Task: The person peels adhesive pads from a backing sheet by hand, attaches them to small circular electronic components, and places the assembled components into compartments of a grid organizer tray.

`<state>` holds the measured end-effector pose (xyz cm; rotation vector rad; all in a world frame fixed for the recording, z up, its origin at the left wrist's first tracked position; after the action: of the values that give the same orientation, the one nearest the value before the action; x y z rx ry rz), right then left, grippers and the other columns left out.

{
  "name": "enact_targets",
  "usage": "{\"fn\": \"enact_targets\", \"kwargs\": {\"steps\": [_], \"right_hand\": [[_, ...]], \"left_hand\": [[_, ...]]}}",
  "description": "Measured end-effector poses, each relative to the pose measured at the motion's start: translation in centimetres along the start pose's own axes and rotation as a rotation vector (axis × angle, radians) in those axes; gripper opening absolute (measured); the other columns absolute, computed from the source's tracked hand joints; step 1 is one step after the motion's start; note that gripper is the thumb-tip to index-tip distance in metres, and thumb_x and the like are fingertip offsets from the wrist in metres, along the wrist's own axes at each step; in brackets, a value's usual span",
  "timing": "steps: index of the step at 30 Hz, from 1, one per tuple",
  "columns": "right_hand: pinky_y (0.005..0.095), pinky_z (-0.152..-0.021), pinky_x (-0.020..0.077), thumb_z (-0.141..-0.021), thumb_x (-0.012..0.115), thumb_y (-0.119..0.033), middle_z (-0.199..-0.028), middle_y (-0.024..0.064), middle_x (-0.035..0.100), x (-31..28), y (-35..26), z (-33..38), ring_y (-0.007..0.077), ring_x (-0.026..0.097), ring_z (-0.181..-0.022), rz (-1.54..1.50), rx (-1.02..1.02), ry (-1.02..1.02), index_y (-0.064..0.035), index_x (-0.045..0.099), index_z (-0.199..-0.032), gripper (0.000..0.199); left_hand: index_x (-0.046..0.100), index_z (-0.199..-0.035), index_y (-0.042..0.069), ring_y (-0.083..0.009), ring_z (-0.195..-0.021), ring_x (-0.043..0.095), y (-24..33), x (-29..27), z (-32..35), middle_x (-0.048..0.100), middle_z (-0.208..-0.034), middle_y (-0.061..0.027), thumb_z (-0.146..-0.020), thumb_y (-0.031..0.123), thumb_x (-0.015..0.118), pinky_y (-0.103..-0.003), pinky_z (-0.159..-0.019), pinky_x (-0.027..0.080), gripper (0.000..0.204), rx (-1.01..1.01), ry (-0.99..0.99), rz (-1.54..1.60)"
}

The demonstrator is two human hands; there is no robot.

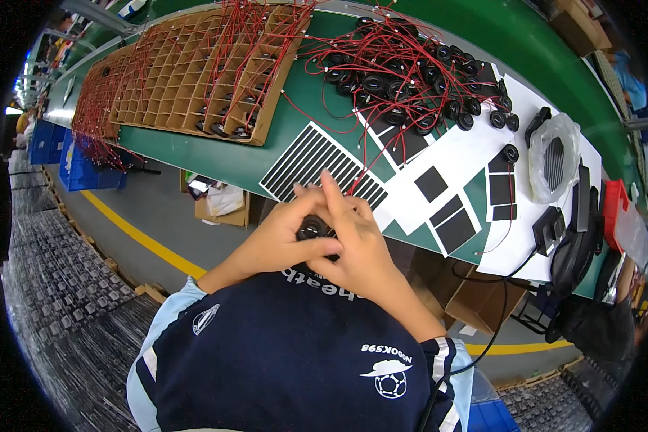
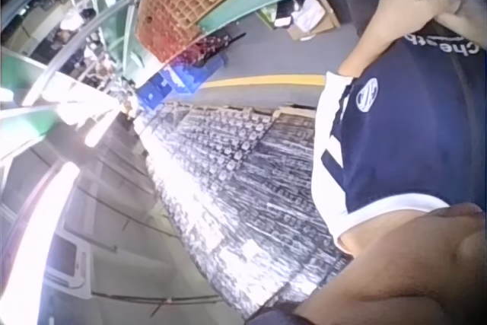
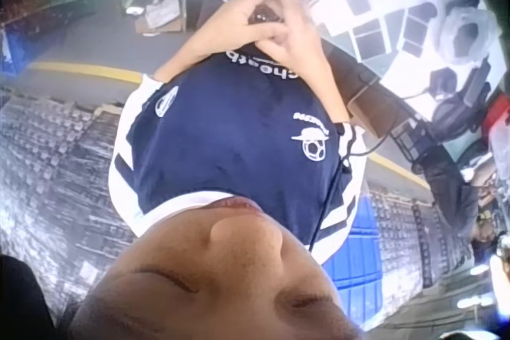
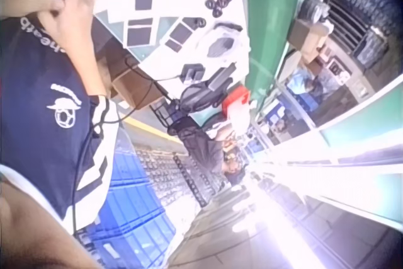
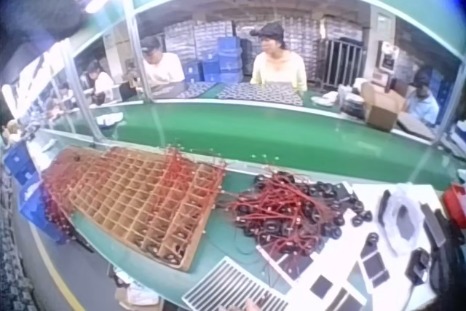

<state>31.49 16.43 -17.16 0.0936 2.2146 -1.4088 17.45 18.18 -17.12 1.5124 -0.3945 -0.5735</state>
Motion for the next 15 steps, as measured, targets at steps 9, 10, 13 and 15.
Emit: {"fn": "enact_targets", "kwargs": {"steps": [9, 10, 13, 15], "right_hand": [[0.0335, -0.088, 0.0378, -0.069, 0.062, -0.005, -0.105, 0.0150, 0.057, -2.6, 0.5, 0.5, 0.0230, 0.055, -0.098, -0.154, 0.256, 0.197, -0.0025, 0.028, -0.127, 0.067], [0.0304, -0.078, 0.0419, -0.069, 0.061, -0.003, -0.104, 0.0139, 0.058, -3.4, 1.5, 1.0, 0.0202, 0.056, -0.095, -0.048, 0.267, 0.269, -0.0025, 0.036, -0.123, 0.059], [0.0251, -0.066, 0.0421, -0.071, 0.057, 0.003, -0.097, 0.0112, 0.059, -5.4, 3.5, 1.9, 0.0172, 0.056, -0.079, 0.279, 0.377, 0.458, 0.0001, 0.054, -0.104, 0.033], [0.0253, -0.064, 0.0424, -0.072, 0.058, 0.001, -0.095, 0.0110, 0.057, -6.6, 4.3, 2.3, 0.0180, 0.055, -0.075, 0.454, 0.475, 0.431, 0.0010, 0.055, -0.099, 0.028]], "left_hand": [[0.052, -0.099, -0.003, -0.0002, -0.044, 0.030, -0.3, -4.2, 1.7, 0.040, -0.058, 0.0047, -0.084, 0.015, 0.049, -0.015, -0.039, 0.022, 0.024, -0.118, 0.217, 0.604], [0.051, -0.095, -0.001, -0.0005, -0.046, 0.033, -0.5, -4.8, 1.8, 0.043, -0.060, 0.0037, -0.079, 0.013, 0.055, -0.014, -0.042, 0.024, 0.022, -0.006, 0.174, 0.601], [0.048, -0.088, 0.001, -0.0009, -0.052, 0.038, -0.3, -5.0, 2.2, 0.045, -0.062, 0.0024, -0.074, 0.011, 0.058, -0.014, -0.047, 0.027, 0.020, -0.045, 0.357, 0.398], [0.042, -0.085, 0.005, -0.0011, -0.058, 0.041, -0.6, -5.4, 2.7, 0.047, -0.065, 0.0025, -0.071, 0.007, 0.061, -0.014, -0.052, 0.030, 0.023, -0.081, 0.327, 0.473]]}}
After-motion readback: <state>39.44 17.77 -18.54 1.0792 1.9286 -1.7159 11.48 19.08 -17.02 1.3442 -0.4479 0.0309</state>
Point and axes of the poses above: each hand's wrist, its own z-axis away from the middle knuckle, its own x-axis out of the palm, y = z × x, the point moved 1 cm from there along -z, towards the middle knuckle
